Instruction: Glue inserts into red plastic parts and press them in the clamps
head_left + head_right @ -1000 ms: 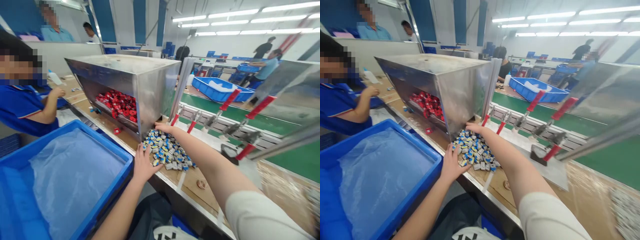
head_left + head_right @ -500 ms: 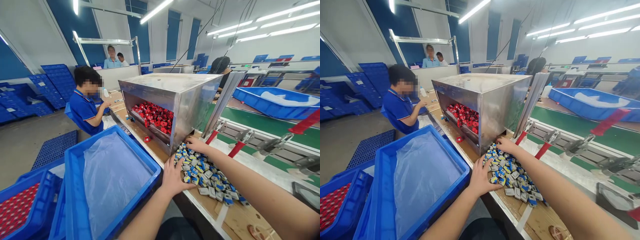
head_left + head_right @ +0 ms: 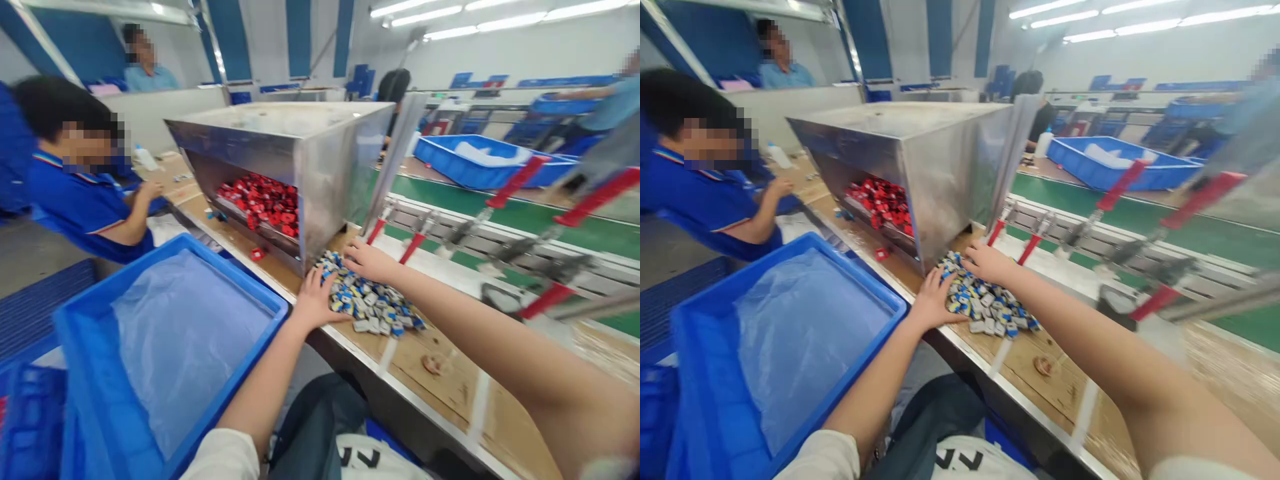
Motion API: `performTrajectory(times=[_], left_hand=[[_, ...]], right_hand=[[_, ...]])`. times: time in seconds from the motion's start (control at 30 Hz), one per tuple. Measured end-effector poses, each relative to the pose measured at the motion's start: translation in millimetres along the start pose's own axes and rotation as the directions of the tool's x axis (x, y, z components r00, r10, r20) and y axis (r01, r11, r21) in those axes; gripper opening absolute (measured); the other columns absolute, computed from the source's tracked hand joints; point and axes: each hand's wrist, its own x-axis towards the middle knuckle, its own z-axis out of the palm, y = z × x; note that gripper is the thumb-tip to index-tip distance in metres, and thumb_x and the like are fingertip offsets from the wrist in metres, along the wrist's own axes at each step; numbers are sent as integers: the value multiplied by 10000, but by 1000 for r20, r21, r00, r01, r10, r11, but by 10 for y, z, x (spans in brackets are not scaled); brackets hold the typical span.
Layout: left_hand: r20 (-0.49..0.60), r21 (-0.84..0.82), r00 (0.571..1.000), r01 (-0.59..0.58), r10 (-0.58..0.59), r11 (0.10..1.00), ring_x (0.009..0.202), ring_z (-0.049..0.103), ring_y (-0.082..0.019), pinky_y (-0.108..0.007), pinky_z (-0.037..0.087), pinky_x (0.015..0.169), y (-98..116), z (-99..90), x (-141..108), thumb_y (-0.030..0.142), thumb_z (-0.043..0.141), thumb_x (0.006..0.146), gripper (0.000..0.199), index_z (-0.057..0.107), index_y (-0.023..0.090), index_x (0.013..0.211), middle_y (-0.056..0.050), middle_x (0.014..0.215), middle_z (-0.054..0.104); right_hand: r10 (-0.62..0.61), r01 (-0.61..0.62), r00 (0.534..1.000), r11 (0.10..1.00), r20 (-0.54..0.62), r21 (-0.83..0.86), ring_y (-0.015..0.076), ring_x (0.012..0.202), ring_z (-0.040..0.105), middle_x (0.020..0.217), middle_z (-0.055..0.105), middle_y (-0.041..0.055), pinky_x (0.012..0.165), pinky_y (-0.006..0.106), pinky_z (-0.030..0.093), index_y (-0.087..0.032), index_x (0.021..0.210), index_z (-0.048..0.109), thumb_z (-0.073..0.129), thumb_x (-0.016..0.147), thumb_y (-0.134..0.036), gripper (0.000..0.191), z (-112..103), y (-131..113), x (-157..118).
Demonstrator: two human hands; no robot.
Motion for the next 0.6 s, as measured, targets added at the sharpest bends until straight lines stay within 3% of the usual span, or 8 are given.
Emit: performTrajectory(times=[0.1, 0.23, 0.33, 0.43, 0.53, 0.6], left_hand=[[-12, 30, 999, -48, 48, 998, 1649, 247, -457, -619, 256, 1347, -54, -14, 40, 728, 891, 701, 1162, 449, 220, 1648, -219, 1782, 255], [-28, 81, 992, -120, 123, 989, 1678, 195, -411, -595, 243, 1354, -133, -40, 11, 723, 829, 793, 1077, 422, 234, 1661, -205, 1792, 242], [-29, 113, 987, -152, 156, 982, 1685, 171, -401, -594, 219, 1359, -144, -39, 5, 723, 802, 824, 1044, 412, 238, 1662, -195, 1802, 223], [-31, 132, 990, -129, 135, 983, 1684, 150, -429, -616, 224, 1351, -44, -56, -21, 721, 819, 806, 1067, 409, 225, 1658, -199, 1805, 208], [-32, 158, 989, -138, 144, 978, 1675, 186, -429, -597, 242, 1351, 92, -256, -142, 720, 803, 822, 1006, 456, 225, 1625, -183, 1794, 256], [-92, 186, 991, -81, 99, 979, 1641, 308, -366, -517, 294, 1343, 79, -528, -217, 692, 694, 931, 794, 527, 239, 1562, -149, 1745, 381]], right_hand=[[45, -46, 998, 999, -46, -28, 298, 1108, 659, 1254, 591, 145, 1051, 453, 533, -205, 1190, 684, 495, 1088, -468, 340, -75, 10, -205], [59, -62, 997, 996, -38, -69, 315, 1192, 648, 1381, 556, 157, 1095, 479, 526, -210, 1184, 699, 513, 1086, -458, 326, -151, 19, -491], [11, -9, 1000, 992, 17, -127, 328, 1201, 643, 1406, 584, 166, 1110, 522, 519, -196, 1211, 715, 545, 1074, -390, 293, -239, 12, -680], [-59, 62, 998, 992, 28, -109, 323, 1319, 601, 1478, 592, 158, 1174, 531, 482, -186, 1371, 665, 512, 1081, -289, 344, -401, -34, -874], [-107, 106, 994, 993, -28, -54, 316, 1370, 597, 1498, 614, 151, 1177, 529, 495, -200, 1370, 663, 477, 1095, -290, 344, -583, -156, -1208], [-86, 88, 981, 996, -173, 8, 322, 1308, 650, 1412, 679, 124, 1112, 539, 547, -268, 1320, 678, 512, 1087, -346, 296, -642, -233, -1562]])
